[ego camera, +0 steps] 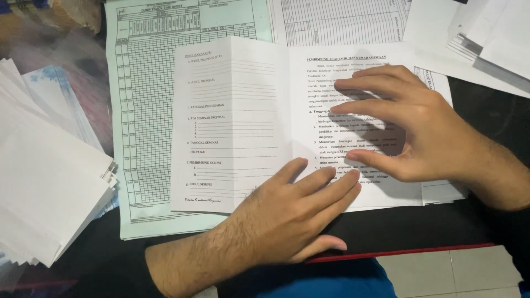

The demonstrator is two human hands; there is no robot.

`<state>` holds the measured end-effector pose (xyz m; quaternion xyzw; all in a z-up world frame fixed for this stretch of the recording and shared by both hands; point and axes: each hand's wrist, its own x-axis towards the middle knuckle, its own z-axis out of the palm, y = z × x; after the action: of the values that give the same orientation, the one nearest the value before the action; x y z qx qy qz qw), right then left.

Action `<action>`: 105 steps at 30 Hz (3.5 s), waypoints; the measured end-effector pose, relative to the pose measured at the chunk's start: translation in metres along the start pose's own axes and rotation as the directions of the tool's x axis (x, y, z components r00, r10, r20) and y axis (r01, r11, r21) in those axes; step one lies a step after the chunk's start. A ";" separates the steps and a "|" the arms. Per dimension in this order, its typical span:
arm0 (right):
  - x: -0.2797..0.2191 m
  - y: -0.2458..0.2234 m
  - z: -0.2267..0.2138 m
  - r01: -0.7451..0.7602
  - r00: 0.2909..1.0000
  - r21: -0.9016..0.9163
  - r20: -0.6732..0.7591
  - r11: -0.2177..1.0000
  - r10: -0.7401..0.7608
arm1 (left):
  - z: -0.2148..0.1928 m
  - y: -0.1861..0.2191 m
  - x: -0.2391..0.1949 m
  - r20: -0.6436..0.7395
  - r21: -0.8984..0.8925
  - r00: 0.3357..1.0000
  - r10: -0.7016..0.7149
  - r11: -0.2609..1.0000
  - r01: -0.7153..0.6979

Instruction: Sorting, folding, and inserting printed documents into envelopes

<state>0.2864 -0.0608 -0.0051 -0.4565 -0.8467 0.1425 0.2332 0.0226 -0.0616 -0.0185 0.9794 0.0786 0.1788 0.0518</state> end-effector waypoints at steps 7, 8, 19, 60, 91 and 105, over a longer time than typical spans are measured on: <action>-0.002 0.004 -0.003 -0.037 0.996 0.020 0.077 0.999 0.036 | -0.005 0.000 0.000 0.051 -0.126 0.999 -0.004 0.992 0.010; -0.003 0.006 -0.003 -0.048 0.996 0.006 0.078 0.999 0.048 | -0.006 0.001 0.000 0.066 -0.137 0.998 -0.007 0.990 0.016; 0.028 0.023 -0.015 -0.230 0.948 -0.046 0.215 0.972 0.235 | -0.011 -0.001 0.000 0.095 -0.200 0.996 -0.001 0.980 0.020; 0.045 -0.005 0.037 0.370 0.895 -0.118 0.312 0.922 -0.319 | -0.016 0.023 -0.015 0.050 -0.025 0.974 -0.223 0.974 0.225; 0.074 -0.042 0.068 0.468 0.844 -0.136 0.361 0.873 -0.396 | -0.020 0.048 -0.092 -0.167 -0.073 0.726 -0.668 0.742 0.666; 0.116 -0.001 0.063 0.251 0.934 -0.192 0.306 0.949 -0.185 | -0.015 0.045 -0.096 -0.194 -0.081 0.736 -0.649 0.758 0.647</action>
<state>0.1972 0.0343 -0.0269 -0.3577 -0.9277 0.0815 0.0697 -0.0658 -0.1217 -0.0315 0.8660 0.4184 0.2523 0.1063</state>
